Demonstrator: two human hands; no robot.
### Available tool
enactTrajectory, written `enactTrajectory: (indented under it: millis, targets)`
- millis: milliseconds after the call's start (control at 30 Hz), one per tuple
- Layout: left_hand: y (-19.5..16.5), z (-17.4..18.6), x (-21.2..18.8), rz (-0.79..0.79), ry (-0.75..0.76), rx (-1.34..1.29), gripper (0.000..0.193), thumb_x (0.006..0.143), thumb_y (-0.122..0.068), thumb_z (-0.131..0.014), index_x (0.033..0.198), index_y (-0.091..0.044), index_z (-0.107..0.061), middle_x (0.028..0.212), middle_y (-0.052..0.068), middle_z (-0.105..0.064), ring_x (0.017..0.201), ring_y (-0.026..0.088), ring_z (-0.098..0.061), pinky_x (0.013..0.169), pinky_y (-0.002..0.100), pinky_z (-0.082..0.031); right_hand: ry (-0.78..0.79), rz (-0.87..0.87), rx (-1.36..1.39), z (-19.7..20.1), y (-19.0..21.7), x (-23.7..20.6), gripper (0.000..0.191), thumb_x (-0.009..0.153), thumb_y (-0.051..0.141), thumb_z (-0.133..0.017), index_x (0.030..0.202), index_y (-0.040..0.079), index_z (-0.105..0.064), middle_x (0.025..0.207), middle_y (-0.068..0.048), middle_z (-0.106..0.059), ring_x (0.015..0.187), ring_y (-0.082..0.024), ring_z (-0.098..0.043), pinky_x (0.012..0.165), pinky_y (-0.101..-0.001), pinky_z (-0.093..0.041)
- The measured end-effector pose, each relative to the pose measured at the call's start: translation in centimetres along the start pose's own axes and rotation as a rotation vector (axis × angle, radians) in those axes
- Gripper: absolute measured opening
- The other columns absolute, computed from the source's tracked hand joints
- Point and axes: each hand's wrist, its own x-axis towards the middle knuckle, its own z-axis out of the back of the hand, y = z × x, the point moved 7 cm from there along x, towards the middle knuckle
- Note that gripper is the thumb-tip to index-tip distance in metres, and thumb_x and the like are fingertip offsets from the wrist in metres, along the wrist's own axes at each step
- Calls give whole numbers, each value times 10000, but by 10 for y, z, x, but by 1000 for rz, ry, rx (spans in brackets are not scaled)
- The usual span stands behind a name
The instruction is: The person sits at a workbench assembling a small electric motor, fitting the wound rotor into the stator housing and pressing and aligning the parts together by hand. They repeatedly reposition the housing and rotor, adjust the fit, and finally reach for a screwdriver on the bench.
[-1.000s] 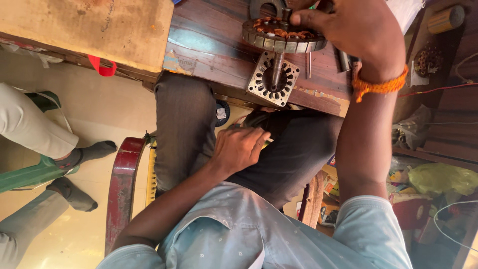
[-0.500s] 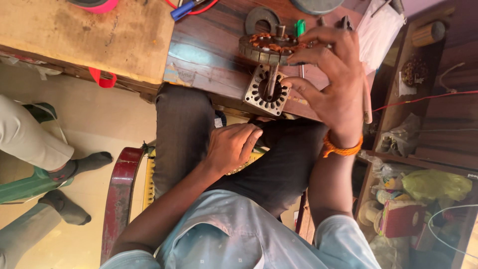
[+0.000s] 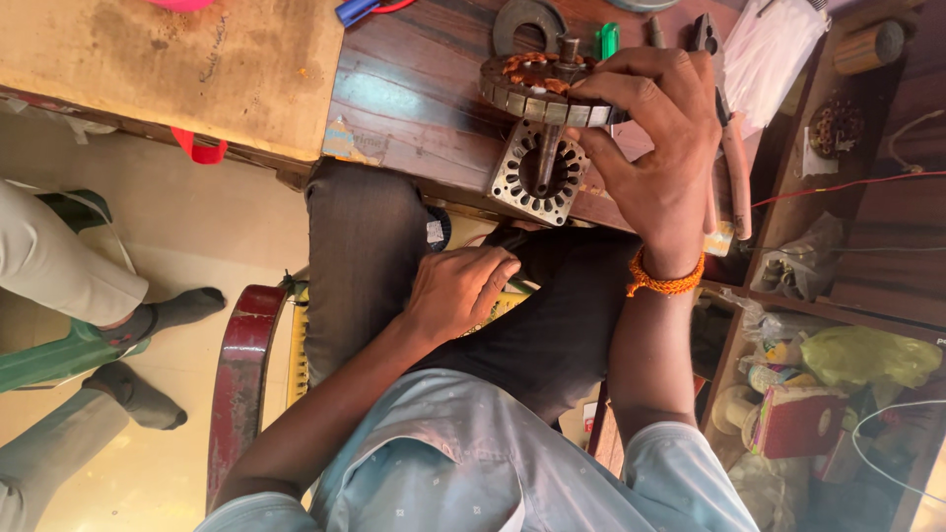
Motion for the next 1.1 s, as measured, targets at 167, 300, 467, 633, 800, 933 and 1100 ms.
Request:
enactTrajectory:
  millis: [167,300,467,633,800,933,1100]
  targets:
    - [19,-17,-15,139,106,118,273,1039,-260,-591,913,-37,-684,649,145,-650,592,358,-649,551,473,-494,-23,-16,1,-3,-4,-4,390,828,0,-901,1159,110,-727,1203,-27,-664,1114,-244,-541,970,-372,-448]
    - [23,-29,-29,219,192,108,327,1052,-310,-548,906,-57,-694,670,156,-667,615,378,-660,566,491,-507,-41,-11,8,-2,-3,-6,382,812,-7,-883,1140,102,-721,1215,-36,-655,1133,-261,-530,986,-389,-445]
    - [19,-33,-34,231,227,73,329,1051,-324,-538,911,-70,-693,676,153,-675,624,389,-663,574,499,-511,4,-20,-76,-8,-8,0,390,814,-26,-871,1160,97,-741,1178,-22,-686,1100,-255,-540,993,-368,-444]
    - [19,-40,-34,274,279,79,340,1053,-331,-520,918,-77,-702,680,162,-682,633,406,-662,579,521,-504,-4,5,-45,-8,-11,-3,465,772,53,-905,1194,75,-711,1190,-85,-683,1128,-293,-541,995,-419,-422]
    - [29,-43,-37,352,334,136,345,1044,-341,-536,900,-70,-694,668,193,-668,639,419,-662,600,537,-508,-258,-219,98,6,-17,-34,332,897,73,-886,1169,50,-697,1144,-131,-632,1075,-270,-565,877,-380,-454]
    - [32,-43,-36,354,334,158,334,1025,-339,-561,893,-65,-699,676,197,-675,645,421,-666,601,538,-518,-319,-379,180,-4,-4,-67,224,951,-66,-718,1105,97,-717,1059,-34,-681,899,-193,-613,695,-307,-453]
    - [20,-42,-36,322,429,186,347,1012,-329,-573,841,-68,-724,710,197,-688,681,419,-672,618,534,-518,94,-63,47,-27,13,-52,328,936,-16,-747,1229,131,-751,1141,-116,-554,990,-251,-596,831,-372,-530]
